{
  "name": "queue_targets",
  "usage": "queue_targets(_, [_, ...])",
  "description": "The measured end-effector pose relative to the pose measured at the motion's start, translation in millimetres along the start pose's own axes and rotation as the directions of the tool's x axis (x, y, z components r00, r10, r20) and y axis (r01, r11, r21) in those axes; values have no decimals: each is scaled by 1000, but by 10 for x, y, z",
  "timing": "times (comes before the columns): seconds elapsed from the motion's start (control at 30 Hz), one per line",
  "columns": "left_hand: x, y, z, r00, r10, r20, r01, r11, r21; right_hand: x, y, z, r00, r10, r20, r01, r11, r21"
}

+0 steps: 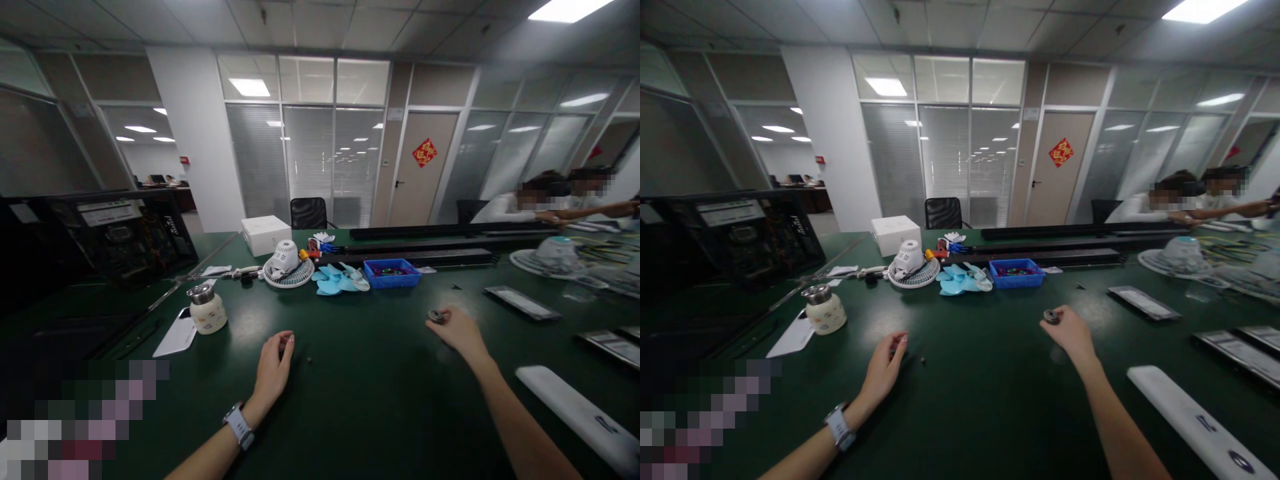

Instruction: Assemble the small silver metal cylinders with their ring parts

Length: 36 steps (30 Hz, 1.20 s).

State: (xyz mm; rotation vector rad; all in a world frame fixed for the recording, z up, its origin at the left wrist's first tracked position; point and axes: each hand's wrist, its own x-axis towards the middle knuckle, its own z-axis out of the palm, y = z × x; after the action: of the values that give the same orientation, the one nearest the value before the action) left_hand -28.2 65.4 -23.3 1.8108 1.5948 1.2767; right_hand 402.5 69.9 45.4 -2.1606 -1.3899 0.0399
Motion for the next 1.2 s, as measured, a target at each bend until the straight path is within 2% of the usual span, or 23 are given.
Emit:
queue_targets(0.17, [-7,3,2,1000,-16,2,17,999,-35,63,147,147,994,30,104,-20,996,-89])
queue_targets(0.3, [-7,6,1,1000,-15,10,15,999,-36,47,94,82,989,52,136,-37,994,-108])
queue_targets(0.37, [-4,3,2,1000,-19,-1,19,999,-41,-41,-56,-1,997,16,79,-7,994,-106])
queue_targets(0.43, [-1,-1,5,999,-34,-30,33,998,-59,-236,-339,-51,983,-147,-107,142,989,-48])
queue_targets(0.5, [-1,-4,10,997,-55,-59,51,996,-78,-536,-716,1,886,-380,-264,407,912,54])
queue_targets(0.53, [-2,-4,12,995,-65,-69,59,995,-84,-709,-911,78,838,-492,-235,529,838,136])
queue_targets(0.57, [-3,-1,14,995,-71,-76,64,994,-90,-881,-1094,186,794,-598,-110,605,762,231])
queue_targets(0.63, [-9,10,16,993,-74,-93,65,993,-101,-1175,-1388,463,709,-693,133,598,690,408])
queue_targets(0.67, [-12,18,16,992,-73,-103,62,992,-107,-1280,-1494,608,670,-711,215,580,682,446])
queue_targets(0.73, [-18,33,12,990,-71,-122,56,991,-121,-1396,-1637,864,642,-708,293,558,695,454])
queue_targets(0.83, [-23,51,1,987,-86,-133,67,988,-139,-1422,-1745,1077,673,-676,299,548,728,412])
queue_targets(0.93, [-22,55,-9,987,-97,-125,80,987,-136,-1373,-1773,1036,691,-665,285,544,737,400])
queue_targets(1.0, [-20,47,-13,987,-107,-118,91,987,-136,-1262,-1703,852,700,-672,242,561,727,397])
queue_targets(1.07, [-16,29,-14,987,-122,-107,107,984,-140,-1051,-1506,561,739,-654,162,569,734,371])
queue_targets(1.13, [-9,9,-13,987,-132,-95,117,982,-146,-765,-1165,225,811,-583,57,539,781,314])
queue_targets(1.2, [-1,-9,-9,988,-129,-89,115,982,-149,-475,-727,-72,887,-461,-35,454,855,252])
